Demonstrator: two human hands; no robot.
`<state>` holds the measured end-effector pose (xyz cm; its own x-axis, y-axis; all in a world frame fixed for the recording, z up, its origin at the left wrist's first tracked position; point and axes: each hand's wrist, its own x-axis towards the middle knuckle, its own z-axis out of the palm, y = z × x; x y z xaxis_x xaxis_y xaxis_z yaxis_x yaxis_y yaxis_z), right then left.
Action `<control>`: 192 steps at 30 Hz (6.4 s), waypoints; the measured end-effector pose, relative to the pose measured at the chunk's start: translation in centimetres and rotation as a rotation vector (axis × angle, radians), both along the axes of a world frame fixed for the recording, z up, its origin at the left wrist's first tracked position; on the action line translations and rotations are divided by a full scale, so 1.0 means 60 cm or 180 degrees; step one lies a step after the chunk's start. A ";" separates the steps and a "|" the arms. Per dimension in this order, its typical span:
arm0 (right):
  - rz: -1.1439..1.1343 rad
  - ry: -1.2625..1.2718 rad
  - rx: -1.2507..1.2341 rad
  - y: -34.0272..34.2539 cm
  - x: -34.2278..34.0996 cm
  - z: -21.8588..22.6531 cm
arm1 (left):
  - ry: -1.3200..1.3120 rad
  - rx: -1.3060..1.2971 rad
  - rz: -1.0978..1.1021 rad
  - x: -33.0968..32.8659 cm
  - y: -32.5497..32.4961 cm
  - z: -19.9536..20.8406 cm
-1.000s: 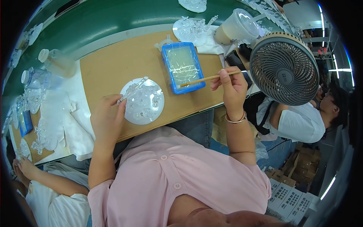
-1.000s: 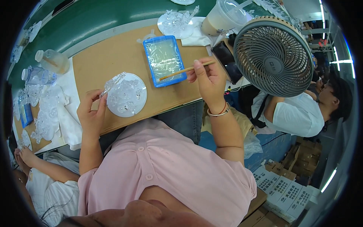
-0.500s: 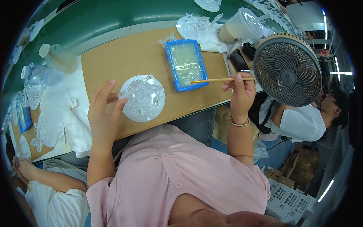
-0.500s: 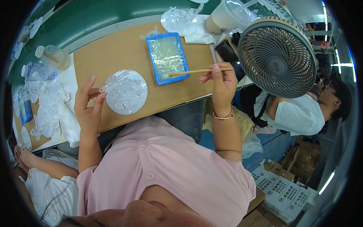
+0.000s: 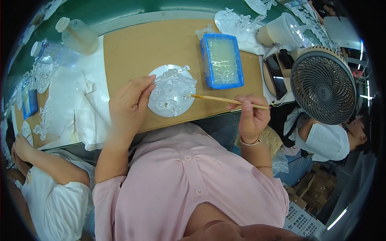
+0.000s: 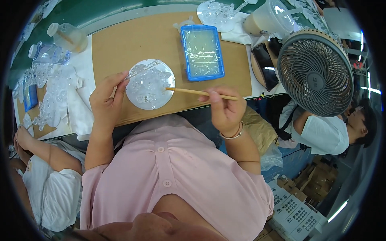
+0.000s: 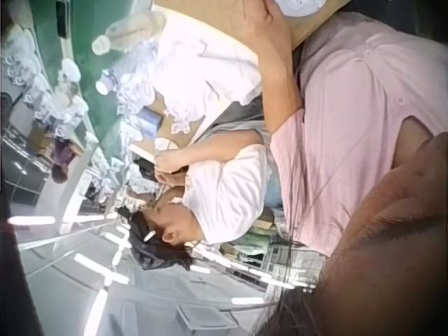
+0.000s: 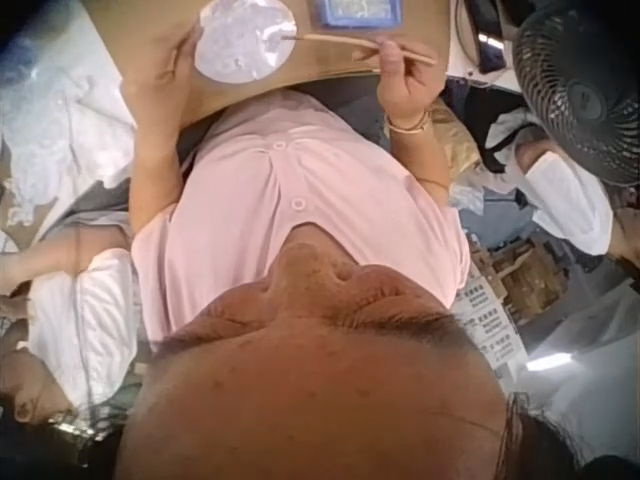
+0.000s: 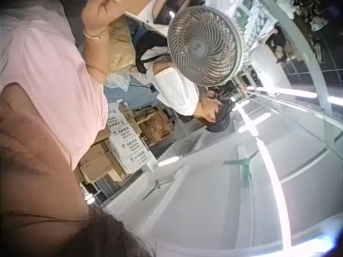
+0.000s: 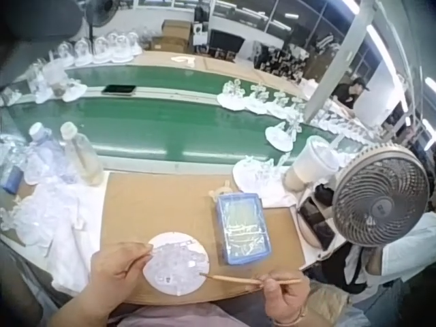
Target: Applying glue to small decorative lighting components using a brush at an industrial assembly line.
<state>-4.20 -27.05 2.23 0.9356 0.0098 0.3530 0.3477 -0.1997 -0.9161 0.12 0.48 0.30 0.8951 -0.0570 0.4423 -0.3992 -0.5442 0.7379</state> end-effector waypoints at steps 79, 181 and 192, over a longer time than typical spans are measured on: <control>0.0262 -0.0748 -0.1425 0.016 0.087 -0.002 | -0.0276 0.0939 0.0156 -0.001 -0.010 -0.007; 0.0817 -0.1316 -0.1495 0.012 -0.017 -0.029 | -0.0004 0.0247 -0.0445 -0.019 -0.025 0.003; 0.0474 -0.1044 -0.1345 -0.020 -0.019 0.011 | 0.0069 0.0360 -0.0460 0.016 -0.002 0.061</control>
<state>-5.32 -28.28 2.91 0.7550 0.3375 0.5622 0.6538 -0.4532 -0.6060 1.08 0.34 3.96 0.8833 -0.2339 0.4063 -0.4638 -0.5625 0.6845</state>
